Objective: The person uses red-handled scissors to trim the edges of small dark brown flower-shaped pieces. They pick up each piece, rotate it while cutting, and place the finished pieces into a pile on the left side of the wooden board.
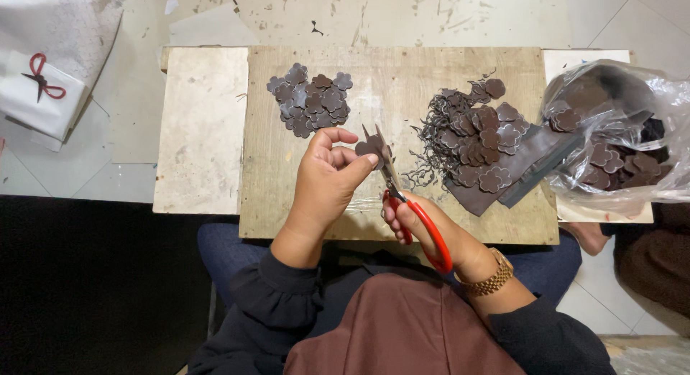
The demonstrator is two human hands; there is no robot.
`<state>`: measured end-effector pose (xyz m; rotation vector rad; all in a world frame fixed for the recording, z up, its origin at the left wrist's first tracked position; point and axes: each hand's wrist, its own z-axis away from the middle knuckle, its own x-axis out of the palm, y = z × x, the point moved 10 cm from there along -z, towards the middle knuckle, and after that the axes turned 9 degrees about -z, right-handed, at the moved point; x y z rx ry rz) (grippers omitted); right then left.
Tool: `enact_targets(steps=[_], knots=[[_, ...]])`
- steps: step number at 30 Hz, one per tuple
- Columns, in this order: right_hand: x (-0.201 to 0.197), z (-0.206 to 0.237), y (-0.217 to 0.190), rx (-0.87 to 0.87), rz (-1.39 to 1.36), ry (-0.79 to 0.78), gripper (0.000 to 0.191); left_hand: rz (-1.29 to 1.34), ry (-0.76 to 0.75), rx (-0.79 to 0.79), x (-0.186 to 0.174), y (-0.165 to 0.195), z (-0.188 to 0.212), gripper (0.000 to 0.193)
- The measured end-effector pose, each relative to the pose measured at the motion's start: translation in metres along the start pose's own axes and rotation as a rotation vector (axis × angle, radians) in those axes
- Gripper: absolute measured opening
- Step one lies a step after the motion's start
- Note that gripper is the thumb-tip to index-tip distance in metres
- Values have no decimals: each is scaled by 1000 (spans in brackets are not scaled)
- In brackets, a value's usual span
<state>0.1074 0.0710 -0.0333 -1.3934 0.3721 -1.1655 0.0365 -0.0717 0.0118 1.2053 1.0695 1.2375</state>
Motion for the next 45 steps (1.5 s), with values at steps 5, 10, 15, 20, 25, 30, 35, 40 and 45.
enact_targets(steps=[5, 10, 15, 20, 25, 30, 35, 40, 45], knots=[[2, 0, -4, -22, -2, -8, 50, 3, 0, 7, 0, -1, -1, 38], [4, 1, -1, -19, -20, -34, 47, 11, 7, 13, -2, -4, 2, 37], [3, 1, -2, -21, -14, -27, 46, 24, 4, -10, 0, -5, 1, 37], [3, 0, -1, -30, 3, -40, 47, 26, 3, -18, 0, -3, 0, 37], [5, 1, -3, -58, 14, -83, 49, 53, -35, -18, 5, -2, -1, 38], [4, 4, -1, -52, -3, -68, 51, 59, -70, -40, 9, -8, -1, 27], [6, 4, -5, -71, 4, -73, 54, 161, -79, -25, 11, -12, -1, 14], [11, 5, -11, -113, 42, -96, 57, 153, -118, -52, 13, -16, -1, 14], [12, 6, -17, -148, 48, -109, 58, 217, -153, -85, 22, -20, 0, 11]])
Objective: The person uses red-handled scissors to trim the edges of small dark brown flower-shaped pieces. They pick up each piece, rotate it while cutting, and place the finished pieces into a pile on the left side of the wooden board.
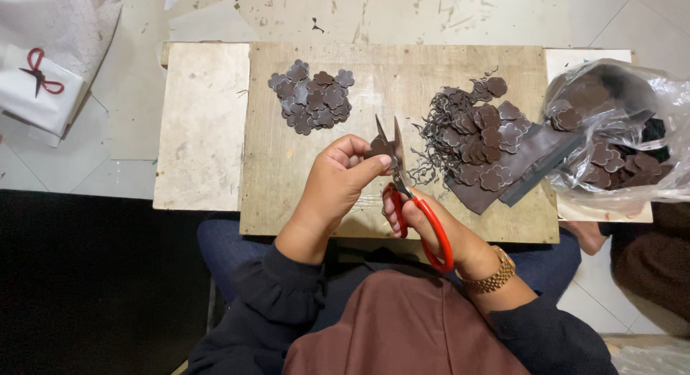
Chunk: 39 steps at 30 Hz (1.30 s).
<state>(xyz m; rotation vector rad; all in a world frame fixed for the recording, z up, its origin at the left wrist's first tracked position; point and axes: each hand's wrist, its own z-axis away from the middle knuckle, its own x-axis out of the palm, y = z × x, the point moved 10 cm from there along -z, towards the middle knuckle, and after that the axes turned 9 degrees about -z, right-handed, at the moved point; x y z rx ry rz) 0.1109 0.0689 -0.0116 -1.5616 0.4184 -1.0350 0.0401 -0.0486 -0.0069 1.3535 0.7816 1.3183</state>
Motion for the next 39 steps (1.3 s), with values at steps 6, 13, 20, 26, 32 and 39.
enact_targets(steps=[6, 13, 20, 26, 32, 39], knots=[[-1, 2, 4, 62, -36, 3, 56, 10, 11, -22, -2, -4, 1, 13], [2, 2, 2, 40, -31, -28, 58, -25, 9, -52, -2, -3, 2, 12], [-1, 2, 4, 42, 45, -39, 60, 12, 2, -29, -1, 0, 3, 11], [-2, 2, 6, 64, 45, -28, 60, 9, 4, -28, -5, 2, 4, 12], [-2, 1, 4, 75, 50, -29, 60, -22, 19, -29, -7, 5, 6, 13], [-1, 1, 3, 69, 35, -20, 61, 7, 15, -13, -6, 5, 5, 13]])
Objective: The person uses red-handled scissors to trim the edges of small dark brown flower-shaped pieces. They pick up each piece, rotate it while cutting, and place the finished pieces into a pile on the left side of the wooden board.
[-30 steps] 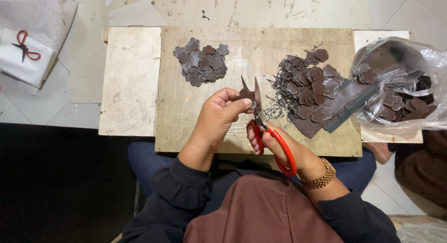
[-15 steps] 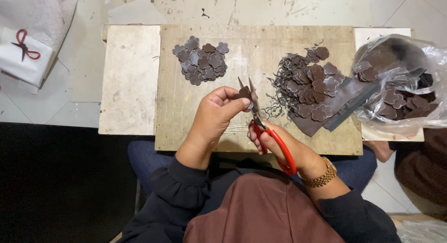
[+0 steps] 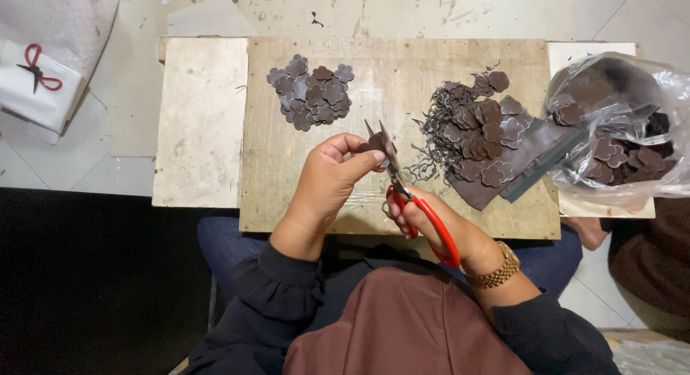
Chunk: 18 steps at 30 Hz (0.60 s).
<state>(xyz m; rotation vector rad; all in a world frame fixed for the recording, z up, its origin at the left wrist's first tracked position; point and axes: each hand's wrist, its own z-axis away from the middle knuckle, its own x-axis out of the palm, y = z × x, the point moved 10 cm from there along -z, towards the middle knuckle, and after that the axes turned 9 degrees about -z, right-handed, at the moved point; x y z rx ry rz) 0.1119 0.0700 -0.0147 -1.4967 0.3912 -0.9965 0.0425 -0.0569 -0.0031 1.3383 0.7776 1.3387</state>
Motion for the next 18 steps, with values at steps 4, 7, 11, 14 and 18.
enact_targets(steps=[4, 7, 11, 14, 18], knots=[[-1, -1, 3, 2, -24, 13, 60, -1, 4, -4, 0, -3, -2, 13], [-2, -1, 3, -1, -20, 19, 59, -1, 10, -3, -1, -4, -3, 13], [1, -2, -1, -44, 26, -8, 60, -14, -6, -42, 1, -9, -4, 12], [3, -1, -3, -66, 60, -28, 60, -41, -23, -62, 3, -13, -2, 12], [2, -1, -1, -65, 38, -22, 61, -98, -12, -102, 1, -15, -3, 12]])
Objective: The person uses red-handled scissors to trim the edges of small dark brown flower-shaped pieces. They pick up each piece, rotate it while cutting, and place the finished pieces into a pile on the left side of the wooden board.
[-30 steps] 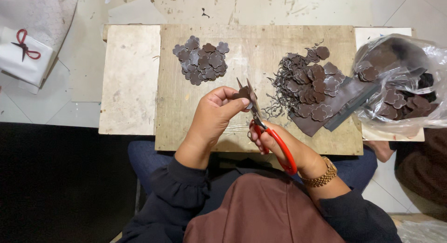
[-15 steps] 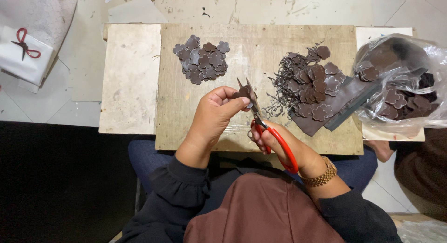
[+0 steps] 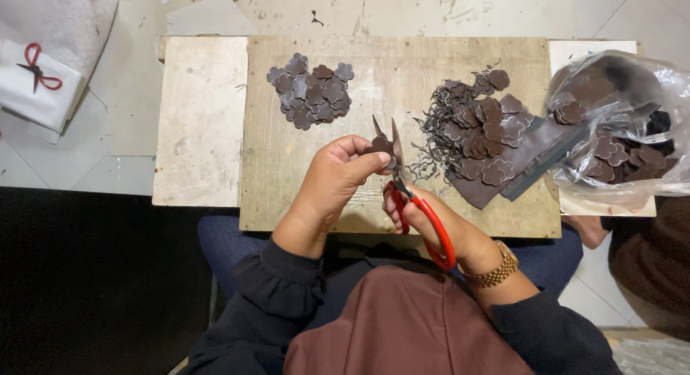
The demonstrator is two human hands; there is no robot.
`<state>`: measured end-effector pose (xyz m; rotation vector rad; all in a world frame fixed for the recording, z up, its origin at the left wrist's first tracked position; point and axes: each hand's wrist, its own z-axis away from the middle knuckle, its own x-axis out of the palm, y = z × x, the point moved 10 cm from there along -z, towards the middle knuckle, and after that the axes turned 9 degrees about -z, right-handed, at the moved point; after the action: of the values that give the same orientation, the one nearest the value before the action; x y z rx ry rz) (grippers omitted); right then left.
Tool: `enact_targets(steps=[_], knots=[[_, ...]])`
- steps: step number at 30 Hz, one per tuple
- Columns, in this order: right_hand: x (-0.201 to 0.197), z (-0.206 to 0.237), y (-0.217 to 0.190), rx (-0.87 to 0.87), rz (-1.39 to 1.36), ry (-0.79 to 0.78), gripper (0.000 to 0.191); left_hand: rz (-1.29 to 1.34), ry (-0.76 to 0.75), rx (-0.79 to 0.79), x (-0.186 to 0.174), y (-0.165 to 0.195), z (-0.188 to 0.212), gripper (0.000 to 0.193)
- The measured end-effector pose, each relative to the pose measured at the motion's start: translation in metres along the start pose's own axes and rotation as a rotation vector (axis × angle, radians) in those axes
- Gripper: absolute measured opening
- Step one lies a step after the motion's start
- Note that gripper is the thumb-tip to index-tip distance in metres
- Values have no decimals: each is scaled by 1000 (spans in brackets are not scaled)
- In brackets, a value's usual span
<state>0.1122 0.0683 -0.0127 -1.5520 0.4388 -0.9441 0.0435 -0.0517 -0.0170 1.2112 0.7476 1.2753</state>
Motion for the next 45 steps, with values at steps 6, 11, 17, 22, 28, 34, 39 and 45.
enact_targets(steps=[6, 11, 17, 22, 28, 34, 39, 45], knots=[[-3, 0, 1, 27, -77, 49, 60, 53, -50, 5, 8, 5, 0, 9], [-3, -1, -1, 12, -92, 34, 61, 25, -47, -32, 9, 3, 1, 11], [-5, -2, 2, 16, -112, 7, 67, 74, -57, -133, 11, -5, 3, 12], [-5, -1, 4, 28, -109, 14, 68, 120, -71, -148, 11, -5, 3, 12], [-7, 0, 2, 14, -17, 53, 63, 3, -16, -110, 3, -1, 5, 12], [-5, -1, 0, 27, -58, 70, 61, 98, 13, 135, 1, 20, 5, 8], [4, -1, -7, -22, -34, -25, 61, 18, 2, 135, 2, 17, 3, 11], [-3, 0, 3, 1, -97, 85, 60, 83, 25, 131, 3, 12, 2, 10]])
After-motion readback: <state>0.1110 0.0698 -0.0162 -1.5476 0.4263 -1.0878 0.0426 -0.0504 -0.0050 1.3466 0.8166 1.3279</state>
